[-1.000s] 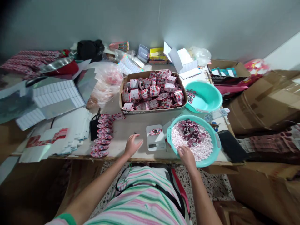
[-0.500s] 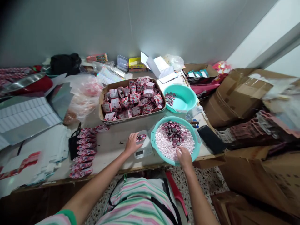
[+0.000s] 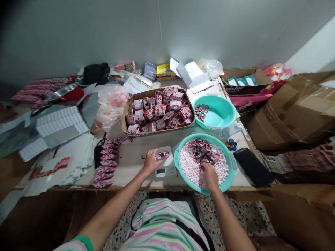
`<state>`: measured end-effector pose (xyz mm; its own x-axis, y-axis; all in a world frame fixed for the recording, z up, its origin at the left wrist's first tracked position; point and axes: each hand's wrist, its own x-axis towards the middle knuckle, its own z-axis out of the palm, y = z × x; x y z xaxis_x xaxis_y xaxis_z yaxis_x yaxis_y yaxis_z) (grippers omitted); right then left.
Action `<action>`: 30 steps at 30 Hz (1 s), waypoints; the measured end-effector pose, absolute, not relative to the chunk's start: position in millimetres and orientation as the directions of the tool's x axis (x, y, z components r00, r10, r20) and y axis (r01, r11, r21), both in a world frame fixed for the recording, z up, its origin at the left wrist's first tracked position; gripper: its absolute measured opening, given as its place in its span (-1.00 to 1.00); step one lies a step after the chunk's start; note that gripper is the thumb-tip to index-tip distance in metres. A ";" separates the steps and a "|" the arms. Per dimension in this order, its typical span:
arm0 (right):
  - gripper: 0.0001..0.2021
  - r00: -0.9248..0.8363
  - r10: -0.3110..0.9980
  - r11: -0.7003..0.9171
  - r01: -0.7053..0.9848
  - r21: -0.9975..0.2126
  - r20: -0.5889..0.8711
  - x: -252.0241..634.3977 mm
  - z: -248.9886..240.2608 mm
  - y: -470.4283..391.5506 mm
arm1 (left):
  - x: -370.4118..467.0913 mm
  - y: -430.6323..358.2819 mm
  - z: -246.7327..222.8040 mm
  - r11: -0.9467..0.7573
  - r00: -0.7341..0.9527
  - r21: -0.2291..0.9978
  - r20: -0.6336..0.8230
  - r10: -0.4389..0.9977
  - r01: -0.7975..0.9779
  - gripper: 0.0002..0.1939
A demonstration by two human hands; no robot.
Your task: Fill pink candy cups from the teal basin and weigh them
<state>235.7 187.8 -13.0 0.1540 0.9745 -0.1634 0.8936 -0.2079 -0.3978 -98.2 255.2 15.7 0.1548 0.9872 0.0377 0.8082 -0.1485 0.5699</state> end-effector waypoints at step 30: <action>-0.60 0.408 0.848 -0.513 0.794 -0.326 -0.339 239.0 1.9 154.8 | -246.8 146.6 14.1 0.212 -0.222 0.535 -0.047 0.974 0.818 -0.78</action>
<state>239.0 154.8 1.9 0.4079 0.8478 -0.3389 0.7941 -0.5126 -0.3265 -246.8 146.6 14.1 -0.2224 0.9738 -0.0466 0.8176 0.2124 0.5352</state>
